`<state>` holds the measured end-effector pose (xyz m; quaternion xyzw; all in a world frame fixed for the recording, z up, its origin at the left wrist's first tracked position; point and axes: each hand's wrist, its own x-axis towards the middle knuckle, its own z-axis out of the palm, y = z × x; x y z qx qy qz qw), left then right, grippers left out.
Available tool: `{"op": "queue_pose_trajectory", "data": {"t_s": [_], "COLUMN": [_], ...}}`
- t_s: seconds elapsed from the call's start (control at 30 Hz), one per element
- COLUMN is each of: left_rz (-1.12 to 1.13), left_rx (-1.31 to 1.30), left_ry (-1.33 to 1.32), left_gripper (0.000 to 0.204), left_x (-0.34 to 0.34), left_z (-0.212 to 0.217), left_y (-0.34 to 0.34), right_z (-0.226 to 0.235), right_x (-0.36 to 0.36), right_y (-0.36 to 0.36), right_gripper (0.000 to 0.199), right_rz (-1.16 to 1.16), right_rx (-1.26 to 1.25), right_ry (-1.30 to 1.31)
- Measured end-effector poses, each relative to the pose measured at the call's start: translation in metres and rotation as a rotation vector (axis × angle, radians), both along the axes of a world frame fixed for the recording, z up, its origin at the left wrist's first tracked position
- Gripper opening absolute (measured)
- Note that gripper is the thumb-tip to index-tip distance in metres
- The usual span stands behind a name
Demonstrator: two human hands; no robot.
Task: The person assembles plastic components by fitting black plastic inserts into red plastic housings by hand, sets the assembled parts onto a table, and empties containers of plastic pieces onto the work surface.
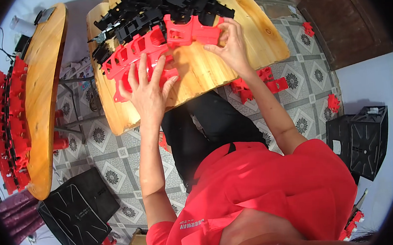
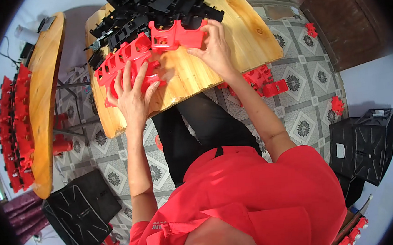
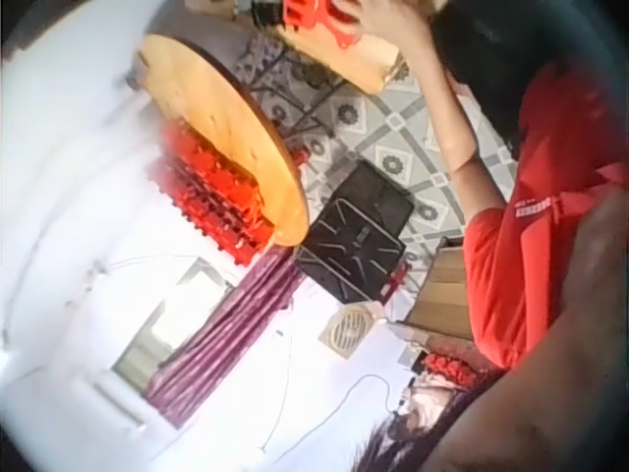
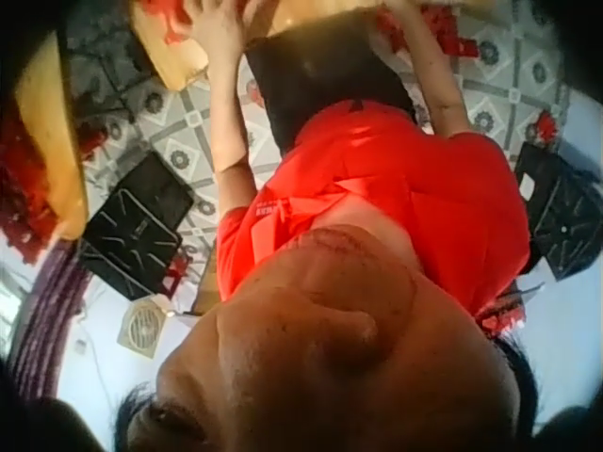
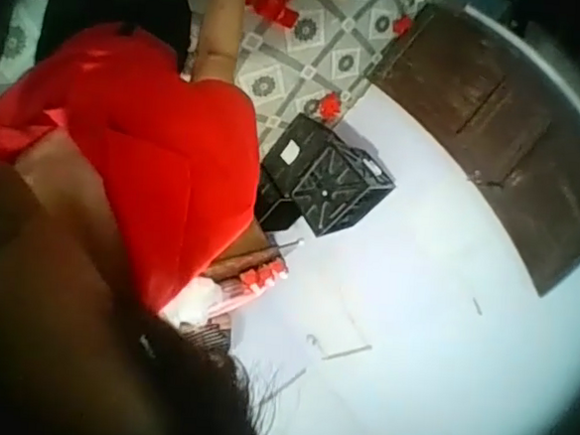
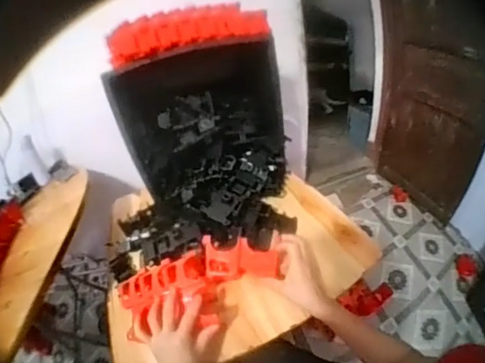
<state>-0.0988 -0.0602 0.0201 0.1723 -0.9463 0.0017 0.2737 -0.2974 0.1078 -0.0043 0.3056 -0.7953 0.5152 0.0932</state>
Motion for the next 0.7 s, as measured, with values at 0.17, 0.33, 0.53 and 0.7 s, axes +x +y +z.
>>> {"op": "queue_pose_trajectory", "data": {"t_s": [0.17, 0.33, 0.53, 0.7], "left_rz": [0.003, -0.232, -0.22, -0.445], "left_rx": [-0.017, 1.051, 1.71, 2.051], "left_ry": [0.018, 0.372, 0.815, 0.899], "left_gripper": [0.059, 0.091, 0.094, 0.072], "left_x": [-0.001, 0.004, -0.008, 0.004], "left_z": [0.011, 0.047, 0.055, 0.033], "left_y": [0.01, 0.071, 0.098, 0.077], "right_z": [0.008, 0.055, 0.115, 0.086], "right_x": [-0.015, 0.035, 0.049, -0.063], "right_y": [0.036, 0.074, 0.067, -0.054], "right_gripper": [0.055, 0.028, 0.024, 0.032], "right_rz": [0.144, 0.365, 0.822, 0.108], "right_rx": [0.085, 0.046, 0.062, -0.052], "right_ry": [0.053, 0.296, 0.436, 0.272]}}
